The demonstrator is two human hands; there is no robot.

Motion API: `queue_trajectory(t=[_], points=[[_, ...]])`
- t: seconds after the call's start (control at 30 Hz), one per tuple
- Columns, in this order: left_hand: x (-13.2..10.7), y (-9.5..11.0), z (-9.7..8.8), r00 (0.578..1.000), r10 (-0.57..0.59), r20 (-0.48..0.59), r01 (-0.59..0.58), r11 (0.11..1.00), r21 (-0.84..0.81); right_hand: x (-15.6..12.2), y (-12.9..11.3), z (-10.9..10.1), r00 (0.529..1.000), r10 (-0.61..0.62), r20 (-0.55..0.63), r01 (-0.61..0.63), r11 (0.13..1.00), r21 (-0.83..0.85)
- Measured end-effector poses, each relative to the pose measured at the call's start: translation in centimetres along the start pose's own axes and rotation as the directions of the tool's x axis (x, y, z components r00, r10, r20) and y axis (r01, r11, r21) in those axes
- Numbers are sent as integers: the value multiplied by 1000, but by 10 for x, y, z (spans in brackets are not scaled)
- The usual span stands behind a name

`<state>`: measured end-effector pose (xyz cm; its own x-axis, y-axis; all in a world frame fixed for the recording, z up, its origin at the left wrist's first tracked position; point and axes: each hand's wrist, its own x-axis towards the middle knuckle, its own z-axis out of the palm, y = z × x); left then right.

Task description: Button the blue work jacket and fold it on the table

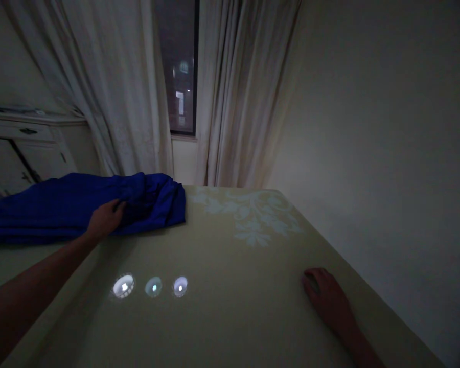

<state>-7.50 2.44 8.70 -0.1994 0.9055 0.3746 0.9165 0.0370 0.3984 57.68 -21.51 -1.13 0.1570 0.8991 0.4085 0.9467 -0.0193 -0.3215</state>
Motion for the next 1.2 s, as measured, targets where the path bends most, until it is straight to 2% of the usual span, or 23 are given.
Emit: queue_trajectory(t=[0.07,0.13,0.23,0.27,0.3,0.33,0.37,0.4,0.43,0.47,0.5,0.53,0.6,0.63,0.67,0.7,0.73,0.8,0.87,0.93,1.03,1.1,1.2], points=[[1,29,-19,995,-78,-63,86,989,124,0,-2,-1,1000,-16,-4,16,1000,-7],[-3,70,-37,997,-26,-69,38,984,174,0,-4,-2,1000,-25,-11,25,999,-22],[-31,146,-57,984,179,-2,-176,974,145,0,-7,-3,999,-26,-20,25,999,-27],[-48,172,-61,963,265,38,-268,961,73,0,-8,-3,1000,-22,-17,22,1000,-16],[-68,196,-64,921,378,99,-376,926,-38,0,-9,-4,1000,-12,-13,12,1000,3],[-90,217,-65,833,518,193,-485,853,-193,-1,-10,-5,1000,10,-9,-9,999,31],[-112,233,-64,700,661,271,-560,743,-366,-1,-10,-7,999,40,-2,-40,997,71],[-132,243,-61,540,776,325,-602,626,-496,-2,-9,-9,997,81,4,-81,988,130],[-149,247,-56,442,821,361,-603,570,-559,-2,-8,-12,991,135,15,-135,968,211],[-161,245,-47,393,831,394,-603,556,-571,-2,-6,-16,979,202,36,-203,928,311],[-169,235,-37,413,803,429,-612,594,-523,-1,-4,-19,960,270,74,-275,865,419],[-172,221,-25,491,742,457,-613,667,-424,0,-2,-23,937,328,123,-343,785,517],[-165,180,2,717,550,429,-550,824,-137,4,-1,-30,903,372,216,-420,658,625],[-159,158,15,811,435,391,-468,883,-11,7,-2,-32,902,361,236,-425,651,629],[-151,136,26,882,313,351,-358,931,69,11,-6,-33,908,343,240,-416,680,604],[-143,116,36,920,222,323,-263,960,91,16,-12,-33,913,331,238,-408,726,553],[-137,100,43,930,176,324,-205,977,57,22,-20,-31,914,327,240,-405,775,486],[-129,79,53,918,164,362,-129,984,-120,36,-41,-24,908,314,277,-401,844,357],[-127,73,56,900,191,392,-56,943,-329,53,-64,-18,921,229,315,-329,891,314],[-124,79,52,913,212,348,-27,883,-468,73,-85,-18,955,92,283,-192,917,349],[-106,95,35,946,283,160,-159,831,-533,109,-104,-31,994,21,109,-61,927,370],[-87,108,19,943,330,45,-270,838,-475,134,-111,-43,999,44,10,-44,934,354],[-62,128,0,933,356,-52,-353,877,-326,160,-119,-53,997,69,-41,-50,936,348]])
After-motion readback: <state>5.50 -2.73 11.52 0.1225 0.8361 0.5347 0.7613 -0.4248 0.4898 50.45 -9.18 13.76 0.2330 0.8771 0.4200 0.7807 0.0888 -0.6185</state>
